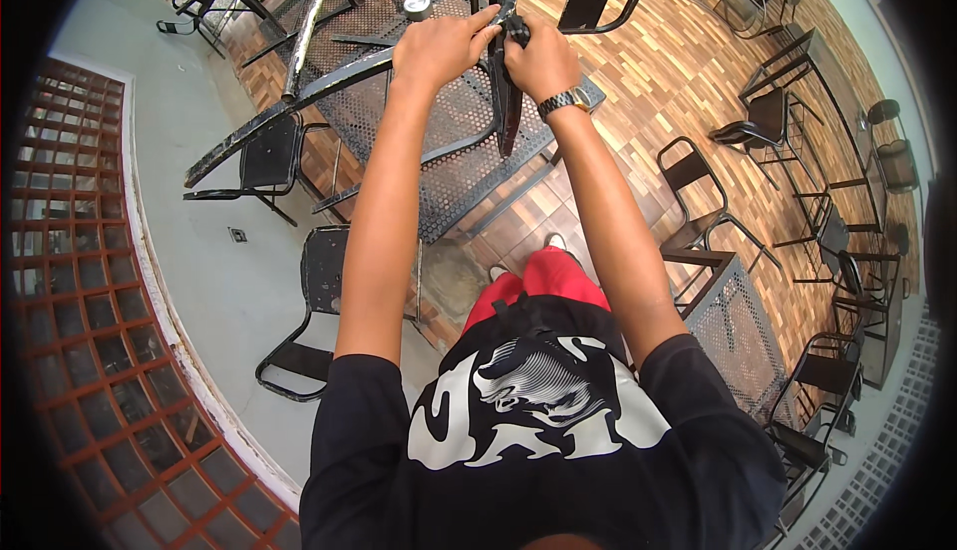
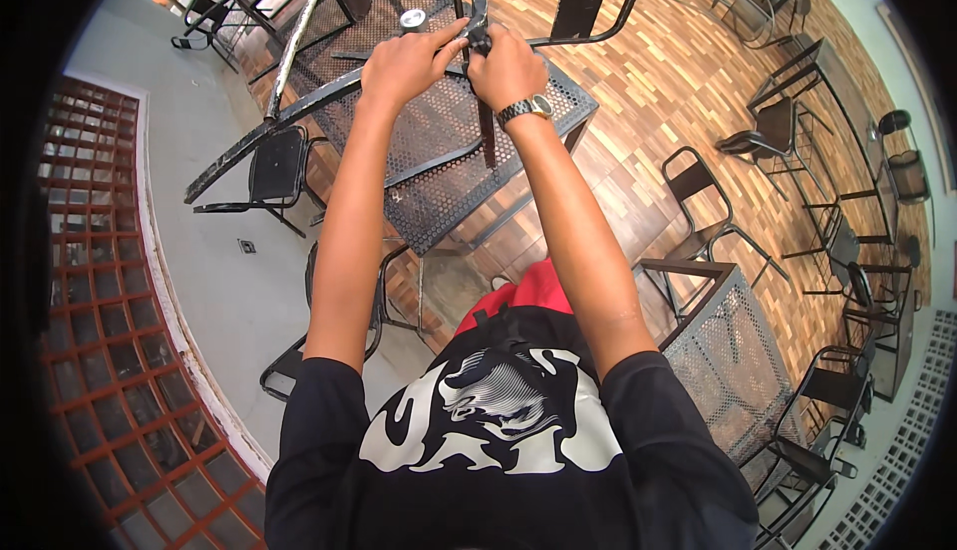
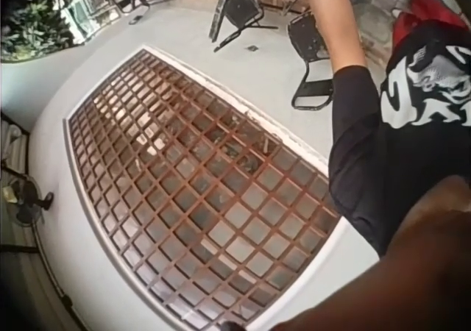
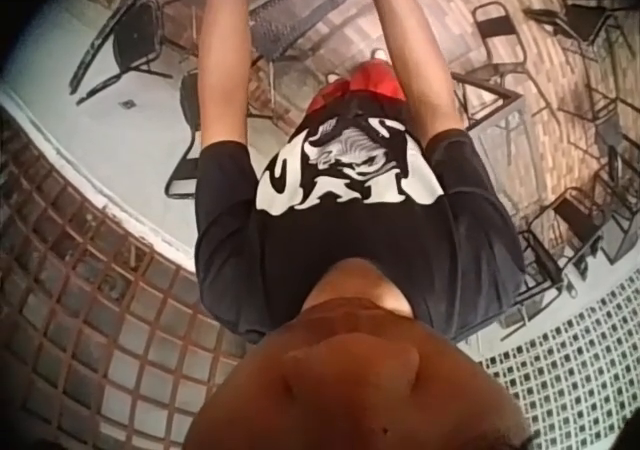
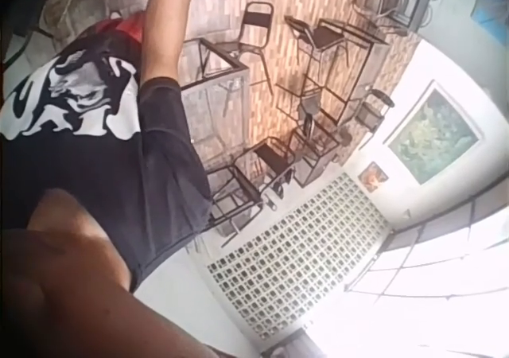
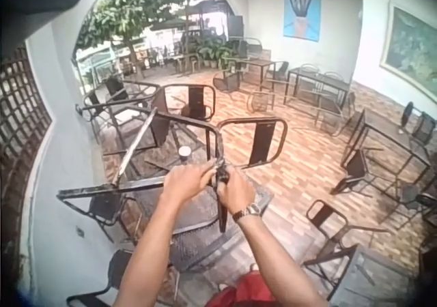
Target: Assembling or repairing a metal mesh table and chair by tightening hardware.
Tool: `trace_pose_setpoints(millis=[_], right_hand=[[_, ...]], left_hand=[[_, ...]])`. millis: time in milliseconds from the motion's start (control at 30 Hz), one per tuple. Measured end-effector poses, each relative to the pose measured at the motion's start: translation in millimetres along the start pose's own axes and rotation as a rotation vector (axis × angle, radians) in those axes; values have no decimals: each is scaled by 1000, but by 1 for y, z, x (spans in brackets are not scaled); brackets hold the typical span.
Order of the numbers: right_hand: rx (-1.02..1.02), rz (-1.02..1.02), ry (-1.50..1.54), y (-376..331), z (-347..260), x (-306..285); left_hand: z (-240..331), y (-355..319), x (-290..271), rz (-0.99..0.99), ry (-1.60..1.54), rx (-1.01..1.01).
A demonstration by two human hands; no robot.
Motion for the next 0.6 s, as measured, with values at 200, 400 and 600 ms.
trace_pose_setpoints(millis=[200,400,600], right_hand=[[-71,88,0,-8,4,3],[-63,-13,-34,-23,1,-1],[0,-68,-70,5,-3,3]], left_hand=[[2,-1,-2,42,0,15],[3,-4,-6,2,-16,-13],[3,-1,-6,-11,-49,-6]])
Point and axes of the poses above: each hand's wrist, its own y-axis towards the middle knuckle, its own x-axis out of the palm, z = x × y, the point moved 2 cm from there along y, towards the middle knuckle, and after that the axes turned 3 degrees about -y, right-handed, at the moved point
